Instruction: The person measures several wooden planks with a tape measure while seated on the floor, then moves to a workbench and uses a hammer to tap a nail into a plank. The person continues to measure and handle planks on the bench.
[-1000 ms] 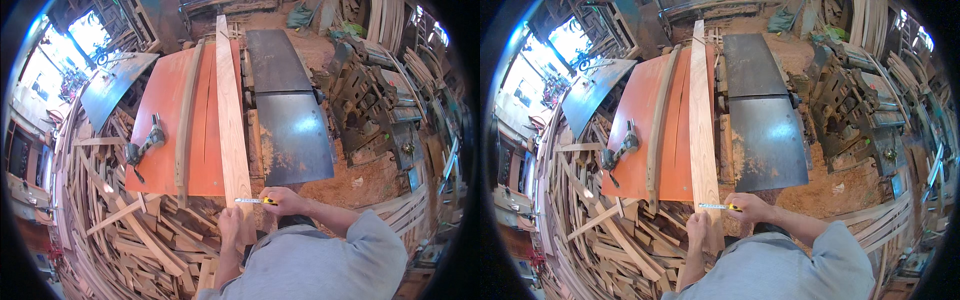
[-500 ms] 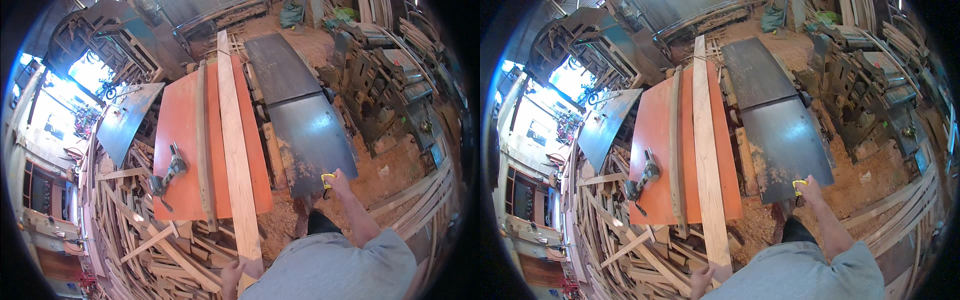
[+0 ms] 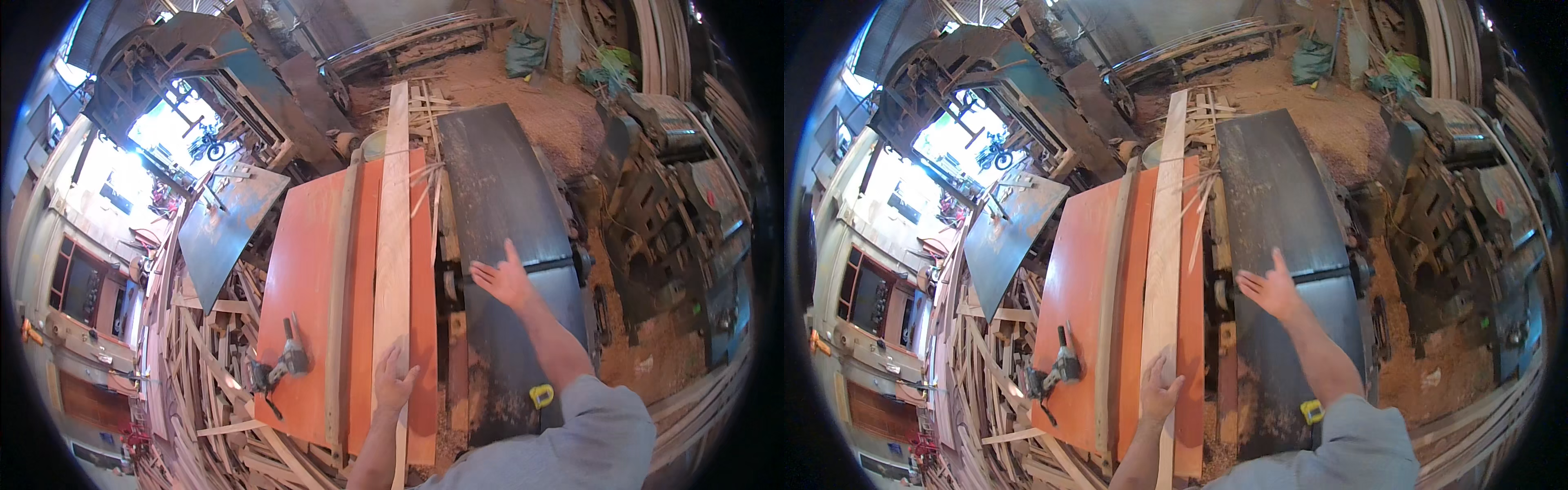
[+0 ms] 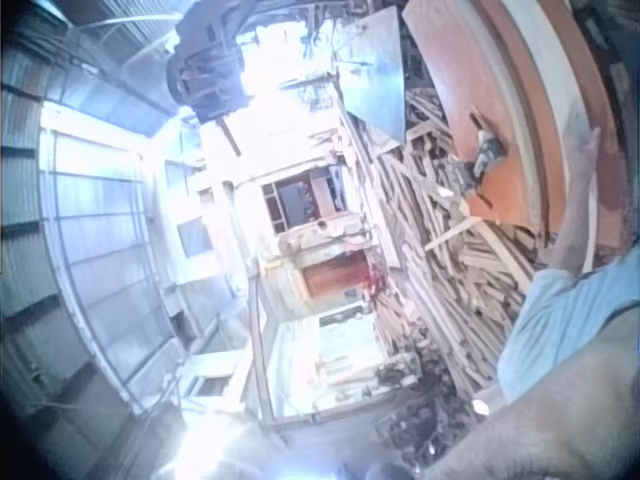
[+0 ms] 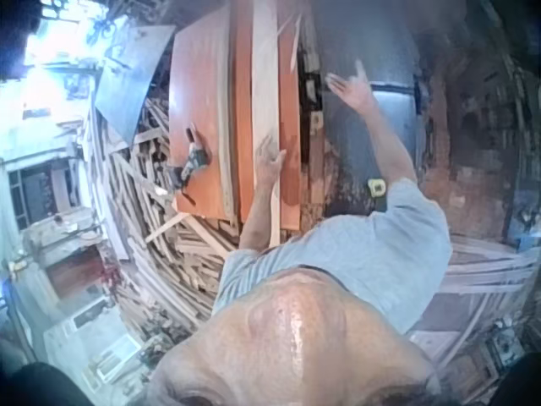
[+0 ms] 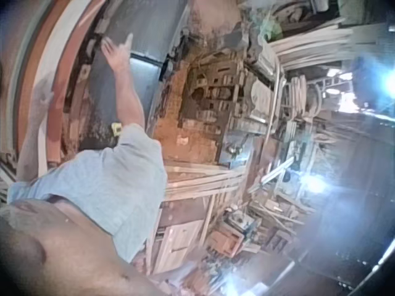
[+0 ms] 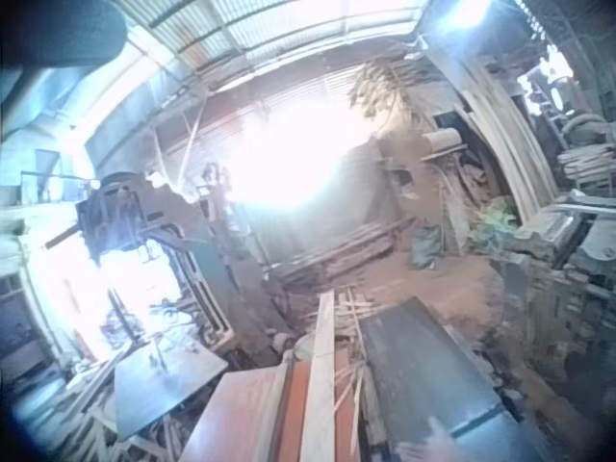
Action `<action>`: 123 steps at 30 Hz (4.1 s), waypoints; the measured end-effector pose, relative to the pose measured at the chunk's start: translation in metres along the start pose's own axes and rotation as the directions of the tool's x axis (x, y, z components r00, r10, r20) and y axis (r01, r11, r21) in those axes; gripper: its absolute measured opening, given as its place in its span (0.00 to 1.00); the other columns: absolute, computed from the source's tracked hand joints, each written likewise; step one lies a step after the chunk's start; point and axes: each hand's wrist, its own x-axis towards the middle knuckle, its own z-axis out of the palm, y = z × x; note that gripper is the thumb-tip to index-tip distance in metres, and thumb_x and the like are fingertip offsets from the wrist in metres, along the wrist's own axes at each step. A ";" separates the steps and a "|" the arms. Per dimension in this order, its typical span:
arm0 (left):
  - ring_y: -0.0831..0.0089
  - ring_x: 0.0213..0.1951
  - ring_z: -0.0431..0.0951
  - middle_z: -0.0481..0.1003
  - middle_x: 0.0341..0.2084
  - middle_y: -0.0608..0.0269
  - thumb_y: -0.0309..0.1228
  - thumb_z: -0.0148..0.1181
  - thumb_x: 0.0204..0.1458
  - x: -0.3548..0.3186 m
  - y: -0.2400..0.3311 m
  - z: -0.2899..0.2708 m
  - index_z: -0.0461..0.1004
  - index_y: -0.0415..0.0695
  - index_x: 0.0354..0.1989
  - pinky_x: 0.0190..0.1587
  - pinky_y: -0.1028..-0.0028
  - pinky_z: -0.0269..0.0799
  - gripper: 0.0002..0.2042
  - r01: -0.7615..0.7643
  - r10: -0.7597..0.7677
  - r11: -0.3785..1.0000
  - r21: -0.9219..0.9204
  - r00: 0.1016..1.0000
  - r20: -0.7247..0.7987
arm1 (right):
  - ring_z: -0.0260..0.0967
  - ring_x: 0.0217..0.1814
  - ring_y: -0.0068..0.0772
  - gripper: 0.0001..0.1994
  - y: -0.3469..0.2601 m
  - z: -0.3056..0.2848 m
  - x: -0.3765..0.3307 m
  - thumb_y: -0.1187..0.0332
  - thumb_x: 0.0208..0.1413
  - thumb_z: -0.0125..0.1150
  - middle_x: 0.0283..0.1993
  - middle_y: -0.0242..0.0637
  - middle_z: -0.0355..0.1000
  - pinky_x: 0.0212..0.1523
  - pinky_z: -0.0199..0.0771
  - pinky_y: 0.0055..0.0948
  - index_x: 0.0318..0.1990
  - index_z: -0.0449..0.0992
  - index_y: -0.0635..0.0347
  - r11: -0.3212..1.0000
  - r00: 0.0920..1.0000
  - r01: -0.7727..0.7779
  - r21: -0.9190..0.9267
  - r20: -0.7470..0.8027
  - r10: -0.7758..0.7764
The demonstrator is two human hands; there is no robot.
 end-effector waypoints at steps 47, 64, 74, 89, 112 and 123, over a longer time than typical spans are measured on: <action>0.52 0.44 0.84 0.82 0.37 0.47 0.36 0.62 0.57 -0.231 -0.027 -0.194 0.80 0.40 0.45 0.48 0.60 0.76 0.14 0.618 -0.565 0.785 0.029 0.697 0.441 | 0.80 0.54 0.41 0.28 0.382 -0.027 -0.300 0.50 0.57 0.71 0.50 0.52 0.80 0.56 0.78 0.39 0.59 0.78 0.59 -0.160 0.584 0.582 -0.797 0.273 0.764; 0.66 0.24 0.78 0.78 0.22 0.54 0.32 0.74 0.52 -0.521 0.032 -0.438 0.81 0.40 0.37 0.30 0.68 0.72 0.11 0.734 -0.734 0.633 0.247 0.670 -0.113 | 0.77 0.30 0.48 0.05 0.348 0.107 -0.154 0.66 0.43 0.65 0.26 0.40 0.73 0.31 0.77 0.47 0.23 0.76 0.54 -0.465 0.190 0.837 0.289 0.643 0.742; 0.83 0.10 0.54 0.57 0.12 0.76 0.38 0.58 0.68 -0.397 0.000 -0.417 0.69 0.49 0.27 0.14 0.75 0.46 0.15 -0.044 -0.881 0.438 -0.898 0.180 -0.438 | 0.79 0.34 0.58 0.08 0.523 0.247 -0.246 0.65 0.57 0.58 0.27 0.51 0.77 0.38 0.79 0.54 0.35 0.79 0.59 -0.603 0.267 0.797 0.020 0.885 0.382; 0.81 0.12 0.58 0.61 0.14 0.75 0.37 0.68 0.62 -0.343 -0.060 -0.448 0.69 0.50 0.30 0.13 0.77 0.51 0.14 -0.133 -0.595 0.800 -0.585 -0.050 -0.802 | 0.80 0.44 0.57 0.10 0.607 0.115 -0.333 0.65 0.58 0.56 0.37 0.55 0.79 0.47 0.79 0.54 0.39 0.77 0.62 -0.399 0.396 0.912 -0.093 0.456 0.797; 0.68 0.36 0.78 0.69 0.24 0.67 0.39 0.59 0.68 -0.422 -0.061 -0.471 0.68 0.46 0.32 0.49 0.61 0.81 0.14 -0.645 -0.678 0.518 -0.561 0.090 -0.730 | 0.68 0.68 0.52 0.36 0.420 0.108 -0.282 0.44 0.39 0.80 0.66 0.54 0.69 0.68 0.67 0.47 0.45 0.78 0.70 -0.342 0.162 0.920 0.191 0.608 0.777; 0.80 0.21 0.65 0.66 0.20 0.73 0.41 0.60 0.68 -0.382 0.023 -0.505 0.71 0.47 0.35 0.29 0.74 0.66 0.13 -0.504 -0.227 0.607 -0.614 0.631 -0.742 | 0.80 0.41 0.57 0.16 0.420 0.004 -0.228 0.62 0.46 0.67 0.34 0.51 0.80 0.46 0.78 0.54 0.44 0.81 0.56 -0.609 0.602 0.791 -0.063 0.265 0.754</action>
